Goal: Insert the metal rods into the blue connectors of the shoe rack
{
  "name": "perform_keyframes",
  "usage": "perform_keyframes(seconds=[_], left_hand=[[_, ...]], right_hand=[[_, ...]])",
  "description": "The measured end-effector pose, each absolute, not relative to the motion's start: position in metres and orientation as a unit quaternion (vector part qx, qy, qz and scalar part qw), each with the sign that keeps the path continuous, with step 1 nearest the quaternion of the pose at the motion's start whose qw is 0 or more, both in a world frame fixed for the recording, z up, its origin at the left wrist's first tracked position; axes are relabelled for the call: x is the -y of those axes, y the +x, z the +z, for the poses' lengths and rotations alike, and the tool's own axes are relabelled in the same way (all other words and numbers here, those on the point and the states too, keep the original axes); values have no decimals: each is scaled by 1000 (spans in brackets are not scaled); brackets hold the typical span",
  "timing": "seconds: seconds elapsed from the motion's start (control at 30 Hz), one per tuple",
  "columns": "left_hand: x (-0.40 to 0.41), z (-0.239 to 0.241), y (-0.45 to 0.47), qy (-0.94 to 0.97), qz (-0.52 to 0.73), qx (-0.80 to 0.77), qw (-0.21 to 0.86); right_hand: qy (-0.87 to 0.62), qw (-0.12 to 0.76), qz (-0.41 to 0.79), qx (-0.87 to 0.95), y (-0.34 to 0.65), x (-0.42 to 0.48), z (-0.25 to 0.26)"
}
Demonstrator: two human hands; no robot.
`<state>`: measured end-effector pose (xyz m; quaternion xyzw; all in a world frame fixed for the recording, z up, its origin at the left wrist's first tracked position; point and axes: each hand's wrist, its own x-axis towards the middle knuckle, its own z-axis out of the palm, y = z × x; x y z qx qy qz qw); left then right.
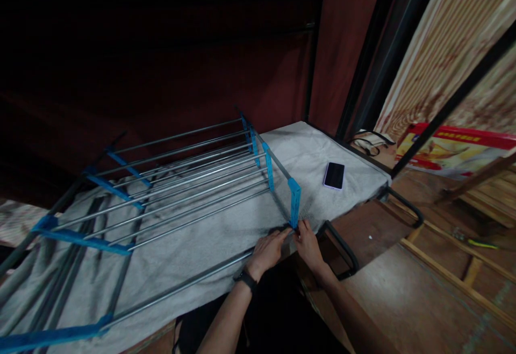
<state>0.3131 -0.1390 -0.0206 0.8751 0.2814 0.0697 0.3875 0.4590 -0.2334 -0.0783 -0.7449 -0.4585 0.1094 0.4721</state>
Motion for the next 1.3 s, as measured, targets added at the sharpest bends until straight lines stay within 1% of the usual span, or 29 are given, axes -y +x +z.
perform_keyframes(seconds=[0.27,0.47,0.63,0.83,0.9,1.07,1.3], left_hand=[[143,-16,322,887,84,-282,356],[147,-14,328,905,78,-241,342],[145,-16,328,892,88,-253,365],[140,-20,332,863,83,-288,407],[139,-21,333,871,70,-295,386],[138,-18,334,911,22,-286,295],[135,-19,336,926,11,-271,263]], right_hand=[[-744,448,132,478,467,236,-78],[-713,476,149,494,472,235,-75],[-701,492,156,492,473,234,-76],[-702,488,151,495,473,235,-79],[-708,490,144,487,472,235,-81],[-707,490,151,487,472,236,-84],[-713,480,135,492,475,237,-85]])
